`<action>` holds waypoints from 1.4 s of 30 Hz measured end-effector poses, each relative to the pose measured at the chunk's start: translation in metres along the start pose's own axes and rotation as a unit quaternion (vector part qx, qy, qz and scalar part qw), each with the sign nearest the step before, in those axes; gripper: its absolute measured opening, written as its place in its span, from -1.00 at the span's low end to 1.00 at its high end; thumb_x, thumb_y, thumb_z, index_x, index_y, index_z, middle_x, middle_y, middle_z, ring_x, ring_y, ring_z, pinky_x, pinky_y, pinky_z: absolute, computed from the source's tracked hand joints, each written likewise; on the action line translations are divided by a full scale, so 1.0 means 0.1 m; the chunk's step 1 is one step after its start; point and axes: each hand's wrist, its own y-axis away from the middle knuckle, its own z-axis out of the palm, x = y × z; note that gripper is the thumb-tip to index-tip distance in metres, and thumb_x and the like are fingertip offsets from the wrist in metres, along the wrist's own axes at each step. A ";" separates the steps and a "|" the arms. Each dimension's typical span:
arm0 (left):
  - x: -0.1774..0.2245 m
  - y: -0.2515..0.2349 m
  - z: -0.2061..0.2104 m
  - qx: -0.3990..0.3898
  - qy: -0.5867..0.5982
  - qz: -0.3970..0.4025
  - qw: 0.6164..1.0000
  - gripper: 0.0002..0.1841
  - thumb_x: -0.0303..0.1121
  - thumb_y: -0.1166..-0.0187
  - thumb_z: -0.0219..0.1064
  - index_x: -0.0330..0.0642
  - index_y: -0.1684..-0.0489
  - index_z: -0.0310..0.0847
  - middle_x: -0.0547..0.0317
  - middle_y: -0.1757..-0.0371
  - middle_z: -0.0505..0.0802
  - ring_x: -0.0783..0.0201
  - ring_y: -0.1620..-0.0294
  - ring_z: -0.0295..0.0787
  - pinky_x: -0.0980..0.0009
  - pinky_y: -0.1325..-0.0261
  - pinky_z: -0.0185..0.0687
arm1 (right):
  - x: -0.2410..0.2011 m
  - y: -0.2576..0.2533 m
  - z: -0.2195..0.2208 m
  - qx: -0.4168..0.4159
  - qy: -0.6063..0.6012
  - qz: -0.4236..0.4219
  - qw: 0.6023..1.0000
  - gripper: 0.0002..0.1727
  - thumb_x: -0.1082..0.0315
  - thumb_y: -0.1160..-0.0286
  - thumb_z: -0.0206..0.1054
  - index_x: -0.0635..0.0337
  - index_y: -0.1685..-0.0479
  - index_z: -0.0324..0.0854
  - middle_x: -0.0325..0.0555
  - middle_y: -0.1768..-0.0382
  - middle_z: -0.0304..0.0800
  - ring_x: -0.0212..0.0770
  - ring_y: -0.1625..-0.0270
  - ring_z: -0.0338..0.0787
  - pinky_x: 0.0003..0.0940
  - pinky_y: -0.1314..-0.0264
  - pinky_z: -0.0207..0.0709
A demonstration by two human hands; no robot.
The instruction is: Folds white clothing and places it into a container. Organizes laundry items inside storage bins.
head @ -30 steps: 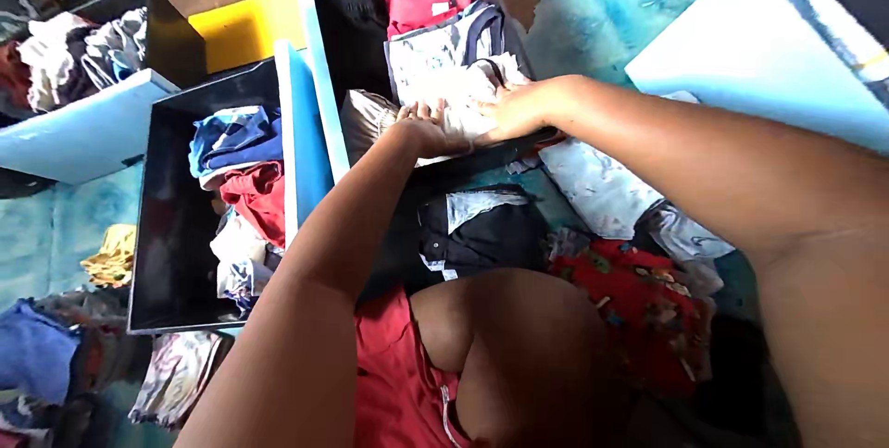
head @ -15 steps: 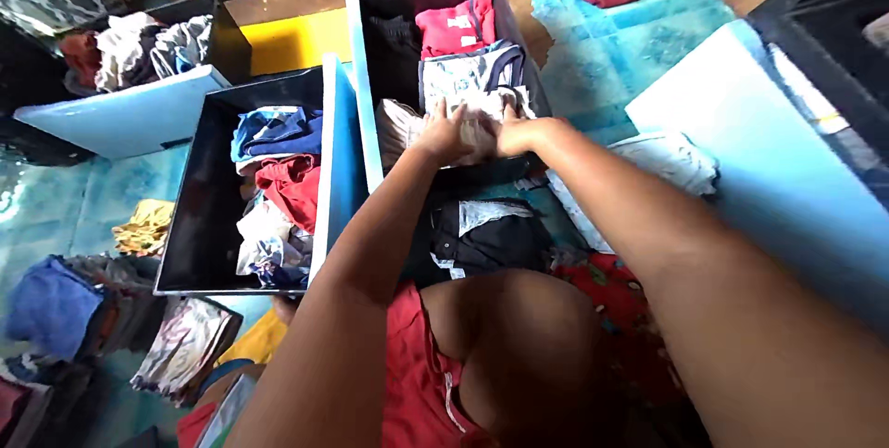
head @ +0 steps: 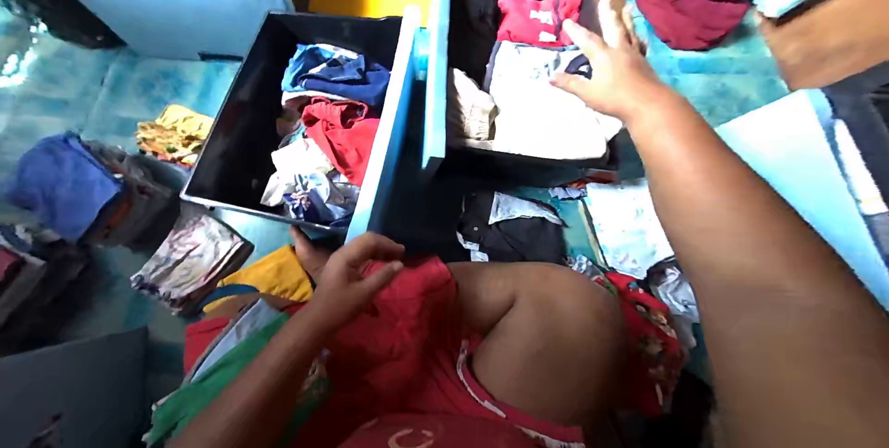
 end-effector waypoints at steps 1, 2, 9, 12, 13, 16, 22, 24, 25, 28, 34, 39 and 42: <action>-0.06 -0.01 -0.06 0.035 0.029 0.003 0.999 -0.77 -0.33 -0.64 0.31 -0.32 -0.03 0.72 0.17 -0.03 0.88 0.40 -0.12 0.81 0.34 -0.28 0.73 | 0.06 0.04 0.31 -0.035 -0.006 0.011 0.999 -0.03 -0.24 -0.50 0.35 -0.01 -0.89 0.13 0.41 -0.89 -0.37 0.61 -0.85 -0.40 0.75 -0.64 -0.32; -0.15 -0.02 -0.08 0.067 0.045 0.020 0.997 -0.80 -0.33 -0.64 0.32 -0.28 0.01 0.73 0.22 0.01 0.88 0.41 -0.09 0.81 0.34 -0.26 0.74 | 0.14 0.07 0.63 -0.070 -0.010 0.028 0.997 -0.03 -0.17 -0.51 0.40 0.05 -0.89 0.12 0.45 -0.88 -0.36 0.67 -0.83 -0.43 0.84 -0.56 -0.34; -0.28 -0.07 -0.03 0.047 -0.094 0.145 0.984 -0.84 -0.47 -0.59 0.34 -0.39 0.10 0.79 -0.05 0.14 0.89 0.23 0.01 0.84 0.33 -0.23 0.70 | 0.24 0.03 0.92 -0.196 0.072 0.087 0.974 -0.03 -0.17 -0.64 0.30 -0.01 -0.95 -0.08 0.31 -0.91 -0.35 0.63 -0.85 -0.41 0.75 -0.62 -0.29; -0.28 -0.07 -0.05 0.057 -0.081 0.142 0.985 -0.83 -0.47 -0.60 0.32 -0.40 0.11 0.79 -0.07 0.18 0.88 0.19 0.05 0.84 0.32 -0.19 0.72 | 0.05 -0.27 0.63 -0.207 0.072 0.079 0.972 -0.13 0.05 -0.50 0.52 0.14 -0.80 0.28 0.51 -0.84 -0.17 0.78 -0.77 -0.24 0.79 -0.62 -0.30; -0.28 -0.05 -0.07 0.067 -0.069 0.128 0.987 -0.82 -0.47 -0.62 0.30 -0.41 0.09 0.79 -0.08 0.16 0.88 0.20 0.05 0.84 0.32 -0.19 0.71 | -0.24 -0.39 0.45 -0.188 0.070 0.067 0.977 -0.26 0.27 -0.42 0.58 0.30 -0.63 0.48 0.66 -0.75 -0.04 0.84 -0.72 -0.15 0.84 -0.56 -0.23; -0.24 -0.03 -0.10 0.078 -0.021 0.093 0.992 -0.78 -0.41 -0.66 0.26 -0.38 0.04 0.79 -0.03 0.13 0.88 0.30 0.05 0.82 0.39 -0.17 0.70 | -1.57 -0.59 0.03 -0.087 0.045 0.022 0.995 -0.61 0.45 -0.58 0.27 0.49 -0.31 0.66 0.67 -0.42 0.50 0.66 -0.56 0.38 0.69 -0.50 0.15; -0.20 0.01 -0.23 0.118 0.045 0.071 0.989 -0.78 -0.44 -0.64 0.27 -0.41 0.07 0.79 -0.03 0.13 0.87 0.38 0.09 0.80 0.48 -0.12 0.70 | -3.29 -0.98 1.20 -0.201 -0.048 0.002 0.978 -0.35 -0.07 -0.51 0.47 0.55 0.05 0.73 0.53 -0.08 0.74 0.46 -0.24 0.71 0.51 -0.32 0.45; -0.21 0.05 -0.25 0.143 0.070 0.059 0.985 -0.80 -0.45 -0.62 0.28 -0.41 0.10 0.79 0.00 0.14 0.87 0.43 0.11 0.79 0.51 -0.11 0.69 | -3.51 -1.06 1.58 -0.205 -0.019 0.071 0.976 -0.32 -0.02 -0.49 0.50 0.60 -0.11 0.67 0.58 -0.27 0.64 0.50 -0.44 0.59 0.53 -0.45 0.35; -0.21 0.08 -0.28 0.152 0.078 0.056 0.984 -0.81 -0.46 -0.62 0.29 -0.42 0.11 0.79 0.00 0.15 0.86 0.43 0.12 0.78 0.51 -0.10 0.68 | -3.54 -1.12 1.74 -0.181 -0.044 0.098 0.978 -0.40 0.10 -0.50 0.49 0.59 -0.17 0.64 0.57 -0.32 0.62 0.49 -0.49 0.56 0.51 -0.48 0.34; -0.19 0.12 -0.40 0.178 0.115 0.029 0.977 -0.81 -0.47 -0.61 0.28 -0.43 0.12 0.78 0.03 0.18 0.85 0.46 0.17 0.76 0.53 -0.03 0.68 | -3.54 -1.36 1.81 -0.069 -0.231 0.090 0.966 -0.54 0.35 -0.45 0.48 0.55 -0.20 0.60 0.52 -0.23 0.66 0.41 -0.38 0.62 0.44 -0.42 0.42; -0.16 0.10 -0.39 0.272 0.151 0.057 0.949 -0.85 -0.54 -0.58 0.29 -0.41 0.09 0.75 0.08 0.22 0.85 0.43 0.24 0.76 0.45 0.04 0.73 | -3.46 -1.27 -0.08 -0.128 -0.422 -0.098 0.892 -0.83 0.52 -0.53 0.23 0.13 0.00 0.45 -0.24 0.16 0.73 -0.34 0.18 0.79 -0.28 0.08 0.77; -0.07 0.13 -0.43 0.400 0.035 0.228 0.887 -0.56 -0.46 -0.46 0.40 -0.40 -0.29 0.47 -0.10 -0.28 0.70 0.21 -0.30 0.66 0.24 -0.37 0.62 | -3.65 -0.56 -1.24 -0.122 -0.010 -0.242 0.962 -0.80 0.40 -0.46 0.50 0.30 0.03 0.84 0.18 0.14 0.85 0.12 0.00 0.79 0.28 -0.26 0.53; 0.28 0.19 -0.52 0.422 0.070 0.219 0.877 -0.47 -0.46 -0.42 0.39 -0.50 -0.37 0.37 -0.18 -0.37 0.64 0.16 -0.39 0.59 0.23 -0.37 0.56 | -3.49 -0.28 -1.10 -0.181 0.108 -0.246 0.946 -0.85 0.39 -0.53 0.47 0.26 0.08 0.86 0.24 0.11 0.86 0.28 -0.10 0.79 0.46 -0.30 0.45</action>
